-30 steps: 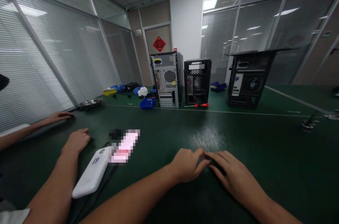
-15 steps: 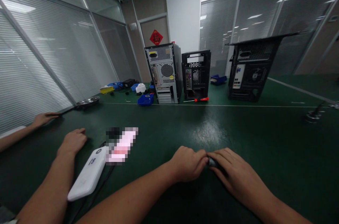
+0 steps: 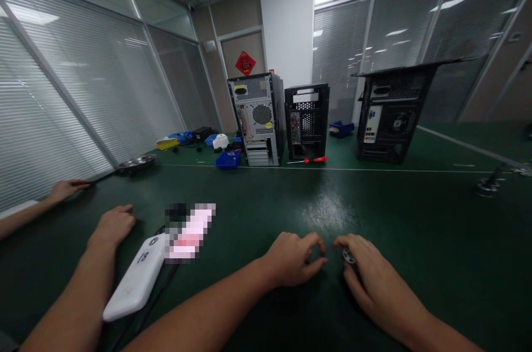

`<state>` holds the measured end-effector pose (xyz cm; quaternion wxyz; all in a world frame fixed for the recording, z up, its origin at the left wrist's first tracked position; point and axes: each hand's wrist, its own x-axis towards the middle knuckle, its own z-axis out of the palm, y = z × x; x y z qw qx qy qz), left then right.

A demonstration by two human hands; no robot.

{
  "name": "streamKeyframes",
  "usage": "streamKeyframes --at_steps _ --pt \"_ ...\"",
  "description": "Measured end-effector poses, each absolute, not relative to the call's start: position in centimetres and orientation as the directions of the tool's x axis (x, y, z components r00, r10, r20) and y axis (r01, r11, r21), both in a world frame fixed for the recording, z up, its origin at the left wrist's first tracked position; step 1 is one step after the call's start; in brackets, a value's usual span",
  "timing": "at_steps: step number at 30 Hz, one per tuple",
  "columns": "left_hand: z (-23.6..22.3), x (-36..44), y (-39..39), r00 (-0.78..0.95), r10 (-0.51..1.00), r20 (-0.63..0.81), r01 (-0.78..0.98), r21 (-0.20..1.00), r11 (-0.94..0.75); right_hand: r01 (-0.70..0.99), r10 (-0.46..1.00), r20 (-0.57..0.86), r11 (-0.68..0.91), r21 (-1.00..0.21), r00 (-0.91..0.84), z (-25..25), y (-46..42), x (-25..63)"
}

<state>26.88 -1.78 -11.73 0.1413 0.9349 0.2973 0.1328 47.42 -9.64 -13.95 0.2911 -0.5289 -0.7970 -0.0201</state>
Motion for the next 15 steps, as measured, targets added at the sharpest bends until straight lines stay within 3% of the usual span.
streamKeyframes --at_steps 9,15 --pt "-12.4 26.9 -1.4 0.864 0.472 0.177 0.429 0.232 -0.873 0.84 0.787 0.454 0.525 -0.136 -0.418 -13.3 -9.8 46.2" --pt "-12.1 26.7 -1.5 0.873 0.449 0.192 0.405 0.229 -0.885 0.836 0.776 0.462 0.536 -0.122 -0.43 -13.3 -9.8 46.2"
